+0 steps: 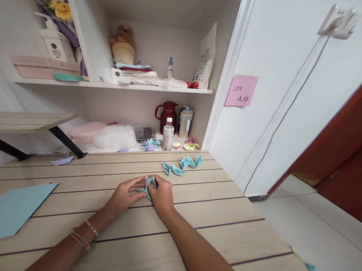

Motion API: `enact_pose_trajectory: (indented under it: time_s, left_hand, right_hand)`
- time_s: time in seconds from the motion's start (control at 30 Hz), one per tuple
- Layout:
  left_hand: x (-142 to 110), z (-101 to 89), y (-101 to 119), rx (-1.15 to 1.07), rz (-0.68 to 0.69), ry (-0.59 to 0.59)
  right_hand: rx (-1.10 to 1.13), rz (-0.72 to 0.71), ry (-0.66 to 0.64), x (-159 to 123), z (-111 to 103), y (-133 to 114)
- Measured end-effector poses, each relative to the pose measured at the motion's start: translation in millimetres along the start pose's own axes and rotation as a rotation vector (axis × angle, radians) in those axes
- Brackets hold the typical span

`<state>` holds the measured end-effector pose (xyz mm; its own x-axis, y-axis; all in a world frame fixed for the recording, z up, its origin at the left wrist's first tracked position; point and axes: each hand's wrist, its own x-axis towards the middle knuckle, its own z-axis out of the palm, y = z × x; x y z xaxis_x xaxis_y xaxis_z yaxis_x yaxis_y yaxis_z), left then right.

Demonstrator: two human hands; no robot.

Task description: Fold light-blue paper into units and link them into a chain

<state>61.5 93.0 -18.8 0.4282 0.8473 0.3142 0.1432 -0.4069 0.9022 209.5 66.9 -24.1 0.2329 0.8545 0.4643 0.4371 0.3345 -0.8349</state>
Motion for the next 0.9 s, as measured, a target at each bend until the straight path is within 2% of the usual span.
enact_pose_trajectory:
  time_s: [0.1,0.2,0.27,0.33,0.43,0.5,0.6,0.77,0.9]
  left_hand:
    - [3,-2.6,-5,0.033,0.001,0.109]
    - [5,-5.4,-6,0.081,0.017,0.190]
    - [3,-5.6,-4,0.123,0.032,0.184]
    - [1,-3.8,0,0.130,0.040,0.126]
    - [-3,0.7,6,0.076,0.037,0.007]
    - [-5,3.1,7,0.042,0.024,-0.031]
    - [-5,3.9,6,0.012,-0.010,-0.010]
    - [0,-0.7,2,-0.077,-0.058,0.096]
    - [5,-6.5,-1,-0.249,-0.123,0.156]
  right_hand:
    - [0.073,0.082,-0.018,2,2,3]
    - [0.241,0.107,-0.098,3,4,5]
    - [0.311,0.105,-0.111,3,5,5]
    - [0.313,0.114,-0.064,2,5,5]
    - [0.230,0.126,0.031,0,5,3]
    - [0.162,0.109,0.050,-1,5,2]
    - [0.129,0.080,0.020,0,5,2]
    - [0.360,0.107,-0.047,2,5,4]
    - [0.423,0.179,-0.116,2,5,3]
